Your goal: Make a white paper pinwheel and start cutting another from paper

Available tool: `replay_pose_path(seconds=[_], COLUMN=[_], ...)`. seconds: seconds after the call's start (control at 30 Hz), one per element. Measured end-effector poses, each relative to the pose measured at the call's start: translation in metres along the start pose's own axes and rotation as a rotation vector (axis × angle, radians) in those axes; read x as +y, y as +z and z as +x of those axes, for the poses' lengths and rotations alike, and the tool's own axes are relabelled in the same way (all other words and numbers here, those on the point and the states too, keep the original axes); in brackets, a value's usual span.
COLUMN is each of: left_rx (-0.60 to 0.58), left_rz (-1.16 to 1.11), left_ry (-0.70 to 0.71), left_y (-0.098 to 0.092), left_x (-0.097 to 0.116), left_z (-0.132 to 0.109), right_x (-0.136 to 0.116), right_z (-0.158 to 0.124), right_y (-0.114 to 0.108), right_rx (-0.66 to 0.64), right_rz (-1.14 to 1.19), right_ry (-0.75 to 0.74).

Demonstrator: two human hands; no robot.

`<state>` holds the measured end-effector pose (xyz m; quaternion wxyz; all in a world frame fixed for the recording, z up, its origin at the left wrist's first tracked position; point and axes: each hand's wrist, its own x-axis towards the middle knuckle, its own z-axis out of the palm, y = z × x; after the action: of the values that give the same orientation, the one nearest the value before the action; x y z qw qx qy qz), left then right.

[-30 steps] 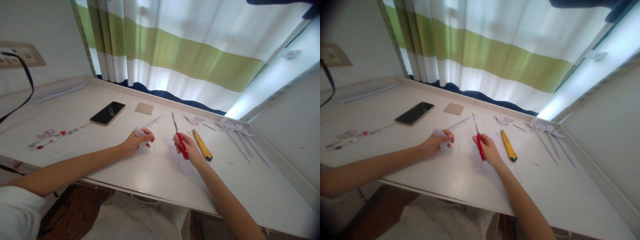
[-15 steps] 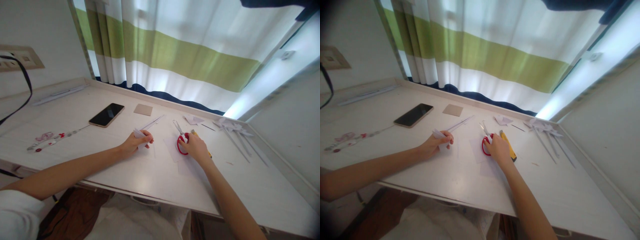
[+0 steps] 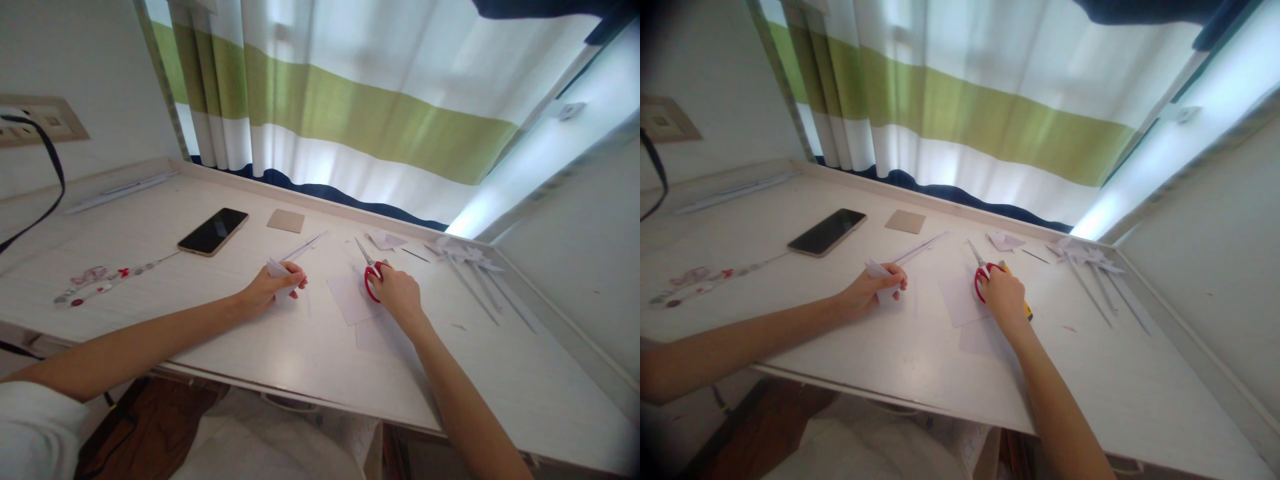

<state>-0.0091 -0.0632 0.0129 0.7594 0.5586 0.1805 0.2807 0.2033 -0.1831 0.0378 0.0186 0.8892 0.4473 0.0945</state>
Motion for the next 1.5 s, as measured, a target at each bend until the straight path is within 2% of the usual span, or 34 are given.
replay_pose_path(seconds=[0.5,0.9,1.1,1.27,1.4,1.5], left_rx=[0.039,0.055,0.059,0.056,0.045,0.026], left_rz=[0.047,0.064,0.065,0.072,0.091,0.124], left_ry=[-0.004,-0.014,-0.006,0.002,0.013,0.022], left_y=[0.003,0.002,0.003,0.003,0.003,0.001], left_x=[0.001,0.001,0.001,0.001,-0.001,-0.002], left_z=[0.000,0.000,0.000,0.000,0.000,0.000], right_x=[0.002,0.003,0.002,0.003,-0.001,-0.012], right_z=[0.001,0.003,0.003,0.002,-0.002,-0.010], right_y=[0.013,0.011,0.011,0.014,0.012,0.006], right_rx=[0.027,-0.060,-0.060,0.016,0.172,0.296], right_rz=[0.021,0.034,0.038,0.077,0.151,0.248], right_ry=[-0.105,-0.108,-0.114,-0.112,-0.114,-0.217])
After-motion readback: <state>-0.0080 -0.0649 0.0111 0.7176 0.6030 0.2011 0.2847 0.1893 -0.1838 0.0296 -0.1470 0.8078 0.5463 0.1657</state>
